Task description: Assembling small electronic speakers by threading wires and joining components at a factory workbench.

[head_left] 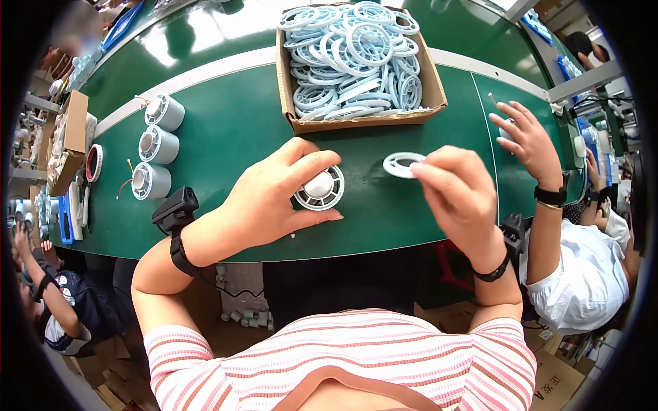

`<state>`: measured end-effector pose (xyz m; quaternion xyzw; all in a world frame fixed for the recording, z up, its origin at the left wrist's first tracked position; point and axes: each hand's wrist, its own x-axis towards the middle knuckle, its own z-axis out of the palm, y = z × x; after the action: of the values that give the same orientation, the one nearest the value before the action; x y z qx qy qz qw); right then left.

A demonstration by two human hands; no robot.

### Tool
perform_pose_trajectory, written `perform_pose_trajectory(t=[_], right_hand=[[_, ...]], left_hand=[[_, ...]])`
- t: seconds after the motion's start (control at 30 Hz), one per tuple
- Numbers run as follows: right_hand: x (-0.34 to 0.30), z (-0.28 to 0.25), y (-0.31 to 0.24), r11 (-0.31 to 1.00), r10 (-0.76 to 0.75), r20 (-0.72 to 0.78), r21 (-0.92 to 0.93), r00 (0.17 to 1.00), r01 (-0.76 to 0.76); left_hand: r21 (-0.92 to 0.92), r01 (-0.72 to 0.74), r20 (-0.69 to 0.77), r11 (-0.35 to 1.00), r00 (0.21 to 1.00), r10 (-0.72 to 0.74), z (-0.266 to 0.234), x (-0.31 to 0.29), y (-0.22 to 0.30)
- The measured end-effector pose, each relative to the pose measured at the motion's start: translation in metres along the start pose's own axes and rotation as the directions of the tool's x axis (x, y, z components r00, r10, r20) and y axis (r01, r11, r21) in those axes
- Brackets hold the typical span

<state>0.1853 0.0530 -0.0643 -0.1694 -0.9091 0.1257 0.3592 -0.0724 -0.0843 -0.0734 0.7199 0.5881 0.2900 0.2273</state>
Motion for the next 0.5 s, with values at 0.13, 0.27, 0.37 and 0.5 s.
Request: perform_pose_trajectory(t=[0.13, 0.27, 0.37, 0.5], right_hand=[[-0.036, 0.007, 0.012, 0.997, -0.036, 0.197, 0.076, 0.980, 0.021], [-0.043, 0.007, 0.004, 0.976, 0.146, 0.196, 0.130, 0.970, -0.173], [-0.038, 0.014, -0.011, 0.912, 0.350, 0.155, 0.171, 0.924, -0.374], [-0.041, 0.034, -0.013, 0.929, 0.360, 0.134, -0.138, 0.923, -0.342]], left_hand=[[-0.224, 0.215, 0.101, 0.951, 0.975, -0.197, 0.000, 0.000, 0.009], [-0.574, 0.313, 0.164, 0.757, 0.949, -0.268, 0.008, -0.002, 0.006], [-0.658, 0.382, 0.230, 0.649, 0.922, -0.311, 0.008, 0.002, 0.010], [-0.708, 0.421, 0.268, 0.568, 0.903, -0.335, 0.008, 0.001, 0.011]])
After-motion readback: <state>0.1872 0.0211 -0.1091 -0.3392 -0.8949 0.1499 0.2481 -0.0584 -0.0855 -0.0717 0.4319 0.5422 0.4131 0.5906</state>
